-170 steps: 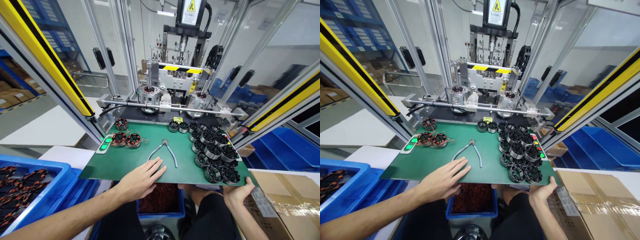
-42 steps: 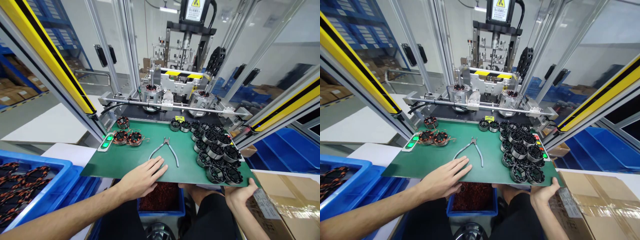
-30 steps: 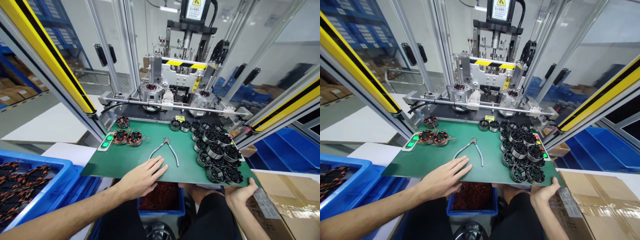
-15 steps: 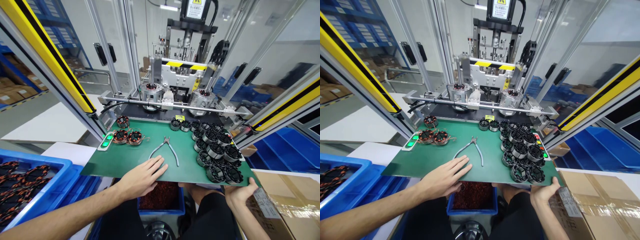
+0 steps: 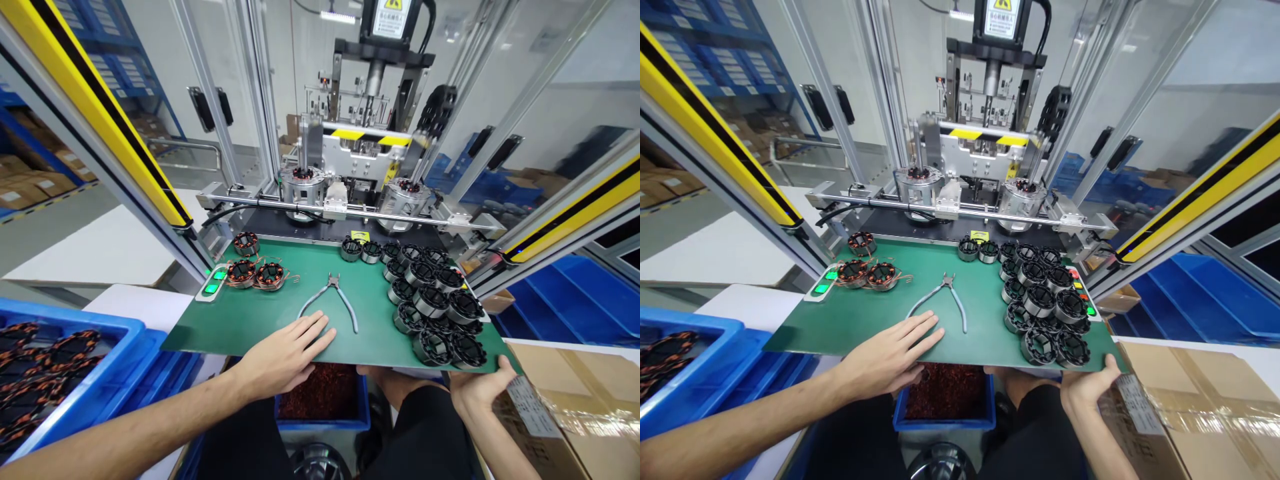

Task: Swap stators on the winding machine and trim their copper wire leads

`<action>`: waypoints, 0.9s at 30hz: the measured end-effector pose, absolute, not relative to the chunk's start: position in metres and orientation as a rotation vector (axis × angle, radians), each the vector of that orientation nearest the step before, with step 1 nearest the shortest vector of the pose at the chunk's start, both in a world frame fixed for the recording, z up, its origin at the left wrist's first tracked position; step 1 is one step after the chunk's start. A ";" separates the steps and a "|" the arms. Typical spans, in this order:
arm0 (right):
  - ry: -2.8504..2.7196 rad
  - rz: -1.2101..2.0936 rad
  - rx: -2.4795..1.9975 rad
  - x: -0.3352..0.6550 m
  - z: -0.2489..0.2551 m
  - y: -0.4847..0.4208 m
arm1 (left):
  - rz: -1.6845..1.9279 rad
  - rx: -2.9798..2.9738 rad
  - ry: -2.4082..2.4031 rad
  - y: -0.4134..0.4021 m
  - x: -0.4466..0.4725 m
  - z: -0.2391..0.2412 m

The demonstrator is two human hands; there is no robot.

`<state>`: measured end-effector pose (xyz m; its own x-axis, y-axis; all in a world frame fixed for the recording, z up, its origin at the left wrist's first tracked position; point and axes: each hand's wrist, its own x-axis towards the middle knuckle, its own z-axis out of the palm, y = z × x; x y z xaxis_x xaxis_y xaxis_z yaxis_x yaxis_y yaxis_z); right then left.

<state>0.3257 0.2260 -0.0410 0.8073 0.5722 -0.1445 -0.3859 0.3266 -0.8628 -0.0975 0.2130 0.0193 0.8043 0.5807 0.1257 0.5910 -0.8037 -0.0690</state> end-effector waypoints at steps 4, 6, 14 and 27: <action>-0.197 0.632 -1.072 0.325 -0.040 0.227 | -0.158 -2.906 -0.949 0.213 -0.098 0.018; -0.204 0.626 -1.075 0.325 -0.039 0.227 | -0.161 -2.909 -0.955 0.213 -0.098 0.018; -0.184 0.655 -1.076 0.325 -0.039 0.227 | -0.148 -2.881 -0.928 0.214 -0.098 0.020; -0.195 0.665 -1.080 0.327 -0.040 0.226 | -0.152 -2.887 -0.928 0.214 -0.098 0.021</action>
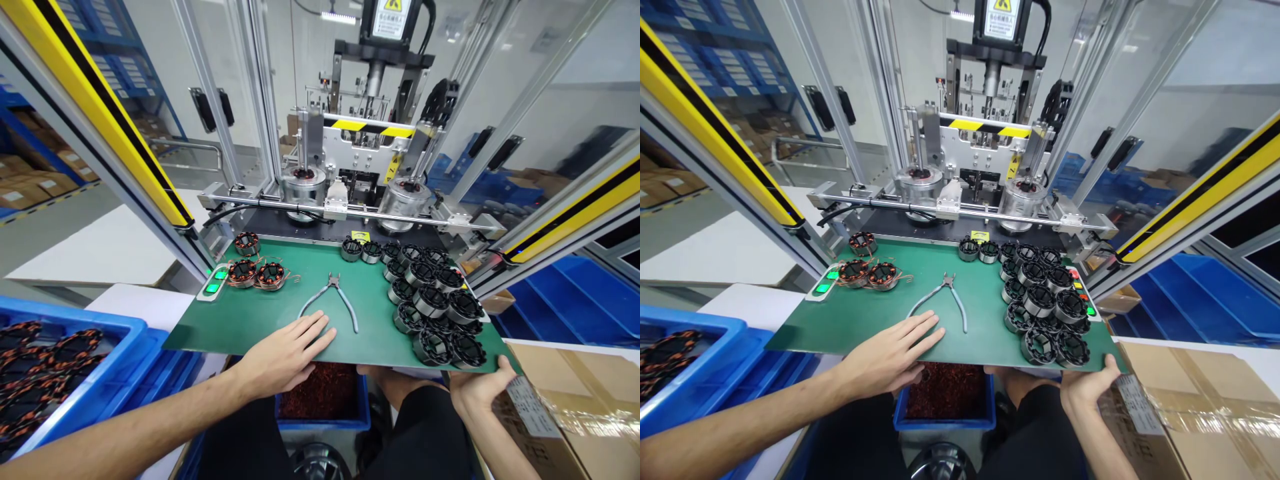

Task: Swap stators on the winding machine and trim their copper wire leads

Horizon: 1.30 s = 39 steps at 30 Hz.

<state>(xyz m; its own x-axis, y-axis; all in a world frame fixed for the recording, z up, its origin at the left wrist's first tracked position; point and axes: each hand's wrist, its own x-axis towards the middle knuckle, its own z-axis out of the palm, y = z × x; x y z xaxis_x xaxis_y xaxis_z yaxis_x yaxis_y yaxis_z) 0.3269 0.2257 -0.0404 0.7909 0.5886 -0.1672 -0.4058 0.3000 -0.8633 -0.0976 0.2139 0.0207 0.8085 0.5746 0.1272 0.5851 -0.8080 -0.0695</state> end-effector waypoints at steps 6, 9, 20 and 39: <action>-0.193 0.649 -1.060 0.329 -0.044 0.227 | -0.150 -2.857 -0.904 0.213 -0.097 0.021; -0.198 0.653 -1.048 0.331 -0.047 0.227 | -0.144 -2.852 -0.905 0.213 -0.097 0.021; -0.180 0.674 -1.068 0.330 -0.045 0.227 | -0.145 -2.850 -0.905 0.213 -0.097 0.022; -0.164 0.667 -1.072 0.327 -0.041 0.227 | -0.153 -2.859 -0.915 0.214 -0.097 0.019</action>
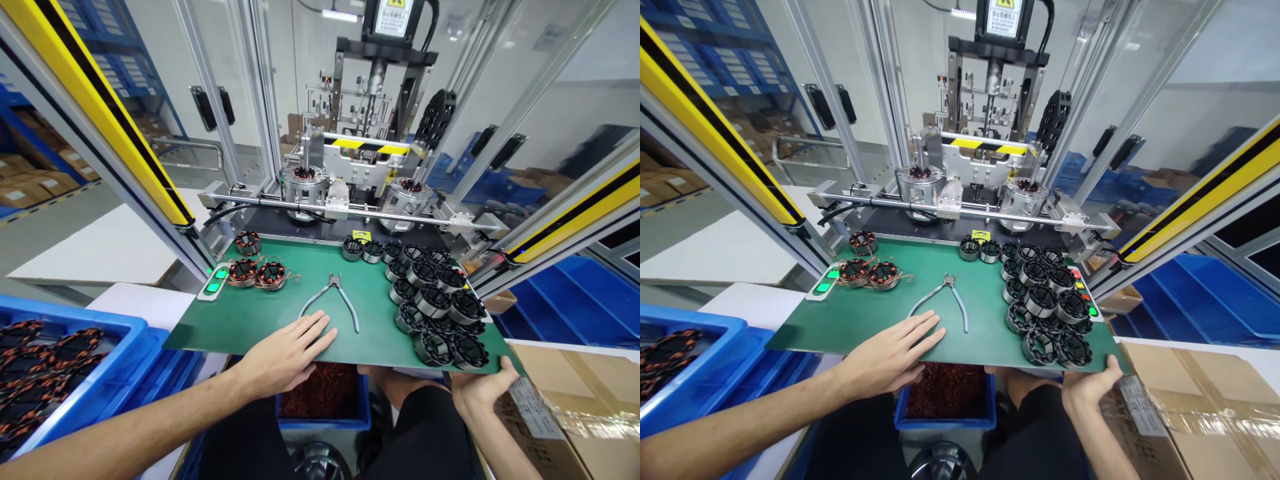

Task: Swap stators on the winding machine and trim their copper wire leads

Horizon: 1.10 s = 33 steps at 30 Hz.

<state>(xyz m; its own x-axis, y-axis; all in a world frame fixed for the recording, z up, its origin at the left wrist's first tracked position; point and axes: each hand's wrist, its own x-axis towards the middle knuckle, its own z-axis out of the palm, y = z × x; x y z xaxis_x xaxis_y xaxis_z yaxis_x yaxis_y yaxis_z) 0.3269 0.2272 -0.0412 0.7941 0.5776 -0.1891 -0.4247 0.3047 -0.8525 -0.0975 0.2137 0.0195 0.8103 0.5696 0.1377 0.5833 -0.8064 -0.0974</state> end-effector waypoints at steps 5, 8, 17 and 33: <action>-0.159 0.655 -1.082 0.324 -0.039 0.227 | -0.169 -2.867 -0.923 0.213 -0.097 0.020; -0.178 0.655 -1.069 0.325 -0.041 0.227 | -0.165 -2.865 -0.921 0.213 -0.097 0.020; -0.209 0.646 -1.064 0.329 -0.045 0.227 | -0.142 -2.860 -0.912 0.214 -0.097 0.021; -0.190 0.660 -1.074 0.329 -0.044 0.227 | -0.168 -2.895 -0.950 0.213 -0.098 0.017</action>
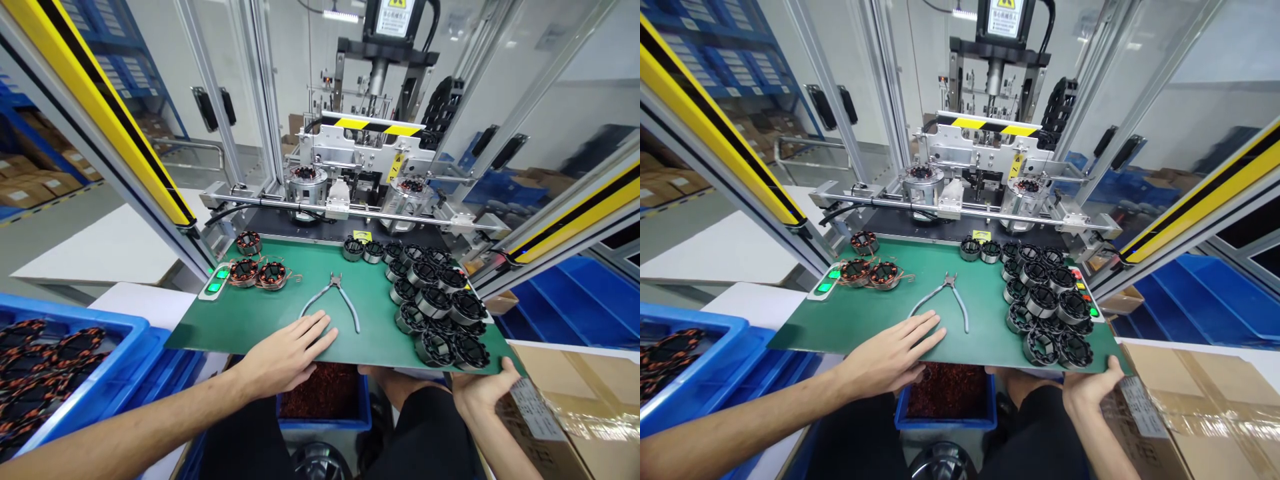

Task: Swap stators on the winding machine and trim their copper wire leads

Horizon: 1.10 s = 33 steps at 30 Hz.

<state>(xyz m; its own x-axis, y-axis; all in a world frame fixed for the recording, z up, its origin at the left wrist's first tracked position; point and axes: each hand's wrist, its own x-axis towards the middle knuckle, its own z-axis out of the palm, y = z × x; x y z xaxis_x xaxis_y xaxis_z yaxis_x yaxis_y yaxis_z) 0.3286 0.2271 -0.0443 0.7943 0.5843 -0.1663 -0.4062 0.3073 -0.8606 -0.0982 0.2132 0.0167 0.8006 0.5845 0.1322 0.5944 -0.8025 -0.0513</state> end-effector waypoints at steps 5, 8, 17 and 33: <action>-0.184 0.652 -1.067 0.330 -0.045 0.228 | -0.156 -2.886 -0.943 0.213 -0.098 0.017; -0.178 0.648 -1.067 0.330 -0.045 0.228 | -0.164 -2.892 -0.944 0.213 -0.098 0.016; -0.188 0.635 -1.076 0.325 -0.039 0.228 | -0.172 -2.890 -0.938 0.213 -0.099 0.017; -0.168 0.671 -1.092 0.327 -0.040 0.226 | -0.164 -2.875 -0.925 0.213 -0.099 0.018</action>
